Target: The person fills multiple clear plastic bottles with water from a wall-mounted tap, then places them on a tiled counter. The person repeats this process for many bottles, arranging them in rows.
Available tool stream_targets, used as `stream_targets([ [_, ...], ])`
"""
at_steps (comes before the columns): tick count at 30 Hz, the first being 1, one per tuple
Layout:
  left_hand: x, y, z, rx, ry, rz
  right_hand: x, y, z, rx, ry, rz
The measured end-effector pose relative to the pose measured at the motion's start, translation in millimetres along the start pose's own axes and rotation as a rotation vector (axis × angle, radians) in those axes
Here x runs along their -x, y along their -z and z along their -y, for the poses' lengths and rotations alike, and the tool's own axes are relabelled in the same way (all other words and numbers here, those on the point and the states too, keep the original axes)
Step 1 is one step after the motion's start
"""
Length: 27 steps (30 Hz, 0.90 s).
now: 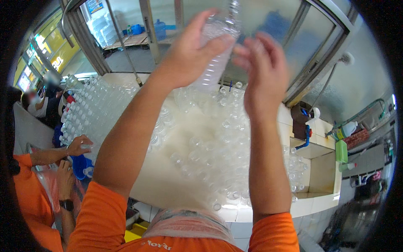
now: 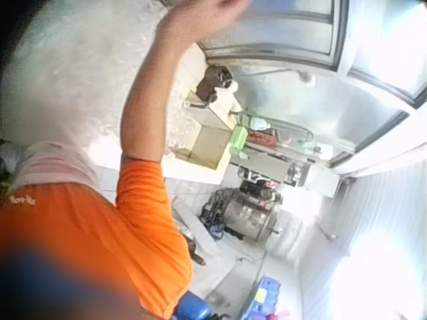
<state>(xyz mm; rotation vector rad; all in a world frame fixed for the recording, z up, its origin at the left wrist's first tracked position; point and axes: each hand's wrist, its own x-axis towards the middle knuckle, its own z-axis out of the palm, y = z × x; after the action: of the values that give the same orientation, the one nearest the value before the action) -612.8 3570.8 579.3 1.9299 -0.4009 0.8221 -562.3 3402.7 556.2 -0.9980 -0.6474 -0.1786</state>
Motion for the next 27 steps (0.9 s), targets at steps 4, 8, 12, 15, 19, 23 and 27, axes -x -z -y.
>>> stream_targets([
  [4, -4, 3, -1, 0.016, -0.072, -0.023, 102, 42, -69, 0.942, -0.416, 0.657],
  [8, -5, -4, -10, 0.228, 0.038, 0.011, 154, 62, -130, 1.023, -0.181, 1.098],
  [12, -5, -3, -14, 0.221, 0.099, 0.007, 129, 66, -122, 0.925, -0.25, 0.95],
  [15, -1, -2, -12, 0.178, 0.069, -0.015, 78, 63, -83, 0.799, -0.043, 0.511],
  [19, 19, 1, -11, 0.043, 0.118, 0.018, 5, 48, -5, 0.647, 0.097, 0.268],
  [23, 64, 14, 7, -0.141, 0.258, 0.012, -27, 12, 39, 0.924, 0.21, 0.464],
  [27, 130, 38, 47, -0.019, 0.567, -0.034, -36, -15, 39, 0.862, 0.215, 0.321],
])
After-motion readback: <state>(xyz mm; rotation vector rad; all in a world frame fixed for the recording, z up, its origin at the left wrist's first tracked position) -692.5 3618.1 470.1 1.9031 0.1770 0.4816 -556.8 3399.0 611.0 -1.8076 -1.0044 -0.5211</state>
